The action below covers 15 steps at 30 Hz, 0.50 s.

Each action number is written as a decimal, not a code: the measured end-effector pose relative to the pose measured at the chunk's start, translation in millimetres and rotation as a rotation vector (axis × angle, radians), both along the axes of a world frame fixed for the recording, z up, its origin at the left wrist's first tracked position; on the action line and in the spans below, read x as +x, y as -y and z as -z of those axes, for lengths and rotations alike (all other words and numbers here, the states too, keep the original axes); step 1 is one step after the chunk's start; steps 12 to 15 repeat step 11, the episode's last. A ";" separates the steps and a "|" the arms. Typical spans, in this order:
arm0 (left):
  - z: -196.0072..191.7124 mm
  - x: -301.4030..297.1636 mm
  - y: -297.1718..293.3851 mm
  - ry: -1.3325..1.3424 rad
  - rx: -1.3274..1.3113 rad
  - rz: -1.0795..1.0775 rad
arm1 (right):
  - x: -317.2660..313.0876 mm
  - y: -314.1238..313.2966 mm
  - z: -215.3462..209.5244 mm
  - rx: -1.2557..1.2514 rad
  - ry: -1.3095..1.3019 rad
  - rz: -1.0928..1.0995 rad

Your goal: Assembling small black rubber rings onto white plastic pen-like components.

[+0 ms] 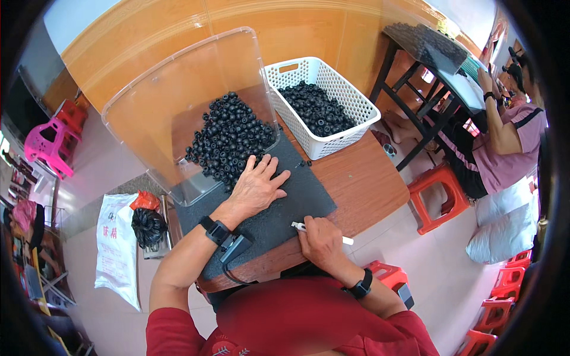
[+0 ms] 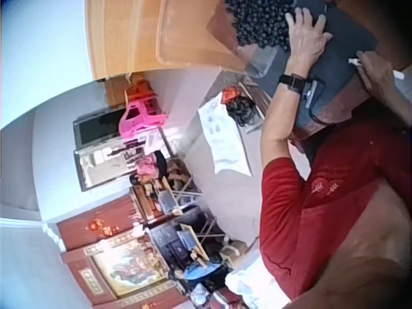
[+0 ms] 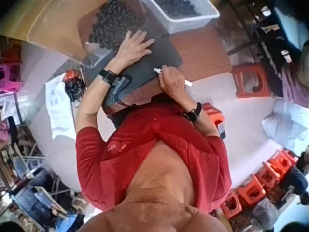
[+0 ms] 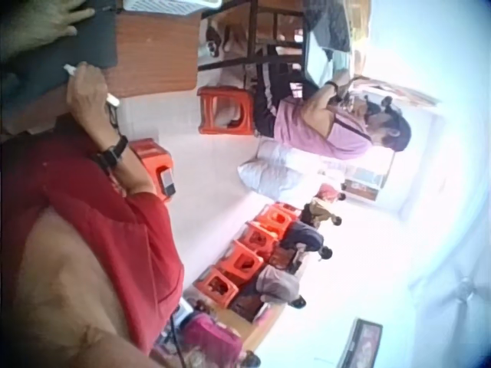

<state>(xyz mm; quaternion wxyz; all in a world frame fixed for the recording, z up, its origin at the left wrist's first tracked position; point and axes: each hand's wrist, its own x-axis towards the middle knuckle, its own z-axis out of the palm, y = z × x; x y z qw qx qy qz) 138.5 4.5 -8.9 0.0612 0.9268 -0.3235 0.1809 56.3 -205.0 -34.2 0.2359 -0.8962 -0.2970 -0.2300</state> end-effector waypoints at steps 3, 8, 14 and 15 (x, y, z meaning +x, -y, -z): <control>0.8 -3.5 -4.5 -0.017 0.017 -0.030 | 2.5 -2.6 -1.3 0.007 0.066 -0.010; -12.9 -15.8 -12.4 0.016 -0.043 -0.009 | 1.8 -3.0 3.9 -0.012 0.050 0.023; -23.0 -24.8 -17.2 0.124 -0.135 -0.019 | 6.0 -1.8 2.5 -0.041 0.055 0.031; -23.0 -24.8 -17.2 0.124 -0.135 -0.019 | 6.0 -1.8 2.5 -0.041 0.055 0.031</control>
